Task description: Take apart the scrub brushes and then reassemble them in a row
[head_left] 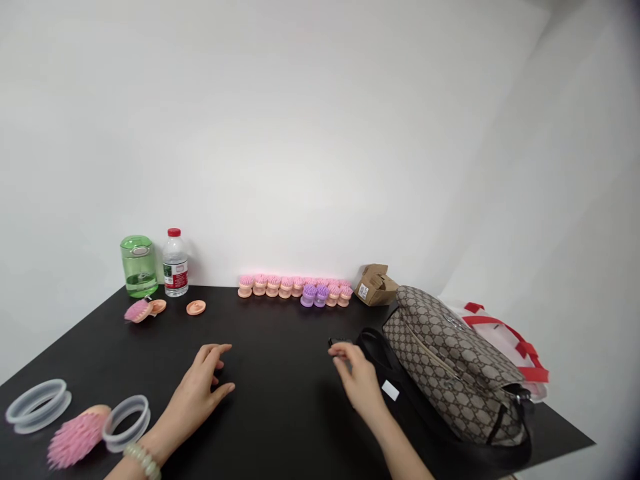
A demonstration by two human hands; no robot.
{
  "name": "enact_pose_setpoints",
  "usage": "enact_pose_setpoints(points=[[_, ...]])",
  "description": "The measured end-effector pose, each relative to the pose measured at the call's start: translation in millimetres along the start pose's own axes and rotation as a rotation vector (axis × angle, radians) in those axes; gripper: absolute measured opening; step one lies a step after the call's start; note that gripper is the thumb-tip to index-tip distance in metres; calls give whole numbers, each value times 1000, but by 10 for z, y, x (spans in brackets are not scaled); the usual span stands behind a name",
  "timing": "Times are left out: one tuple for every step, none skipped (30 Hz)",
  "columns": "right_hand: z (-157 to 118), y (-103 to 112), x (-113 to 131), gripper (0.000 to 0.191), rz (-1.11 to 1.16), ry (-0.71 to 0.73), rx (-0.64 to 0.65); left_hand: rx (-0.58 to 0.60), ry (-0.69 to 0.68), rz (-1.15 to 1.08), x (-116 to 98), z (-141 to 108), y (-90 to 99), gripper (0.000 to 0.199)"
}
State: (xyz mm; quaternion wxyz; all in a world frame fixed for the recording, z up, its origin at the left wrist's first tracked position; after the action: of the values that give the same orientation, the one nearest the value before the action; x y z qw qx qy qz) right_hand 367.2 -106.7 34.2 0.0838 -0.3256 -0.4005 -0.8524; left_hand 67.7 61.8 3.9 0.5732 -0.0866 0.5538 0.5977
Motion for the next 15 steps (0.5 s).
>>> enact_pose_setpoints(points=[[85, 94, -199, 21, -17, -39, -26, -4, -4, -1, -1, 1, 1, 47], [165, 172, -381, 21, -34, -75, -43, -5, -7, -1, 1, 2, -1, 47], [237, 232, -539, 21, -49, -105, -54, -4, -8, -1, 6, 4, -4, 47], [300, 273, -671, 22, -62, -128, -58, -3, -8, 1, 12, 5, -7, 47], [353, 296, -775, 23, -74, -146, -57, -2, -8, 3, 19, 7, -10, 47], [395, 304, -855, 25, -84, -158, -54, -1, -9, 5, 26, 9, -13, 47], [425, 301, -913, 27, -95, -165, -50, 0, -10, 6, 31, 10, -15, 47], [445, 292, -952, 29, -107, -170, -48, -1, -12, 7, 34, 12, -16, 47], [455, 279, -976, 30, -118, -171, -46, 0, -12, 10, 38, 12, -17, 47], [457, 265, -987, 32, -130, -170, -45, 2, -11, 13, 42, 12, -18, 47], [453, 251, -989, 34, -141, -167, -44, 4, -7, 19, 47, 12, -19, 47], [445, 238, -985, 35, -152, -162, -42, 6, -4, 25, 52, 10, -21, 47], [435, 225, -976, 37, -160, -157, -39, 7, -2, 31, 55, 8, -21, 47], [425, 213, -964, 38, -168, -151, -36, 8, -2, 34, 55, 6, -22, 47], [416, 202, -953, 39, -175, -146, -32, 9, -6, 34, 52, 4, -22, 47]])
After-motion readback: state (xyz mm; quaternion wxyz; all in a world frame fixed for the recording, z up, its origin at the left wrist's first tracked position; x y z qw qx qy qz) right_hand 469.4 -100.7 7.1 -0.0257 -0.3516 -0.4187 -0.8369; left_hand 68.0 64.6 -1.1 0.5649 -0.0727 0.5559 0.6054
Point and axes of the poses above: each hand's wrist, its own z-axis towards the middle knuckle, its own y-axis out of the back of the hand, x = y × z, the point moved 9 cm from there along z, towards the middle knuckle, and after that the axes turned 3 degrees about -z, right-handed, at the moved point
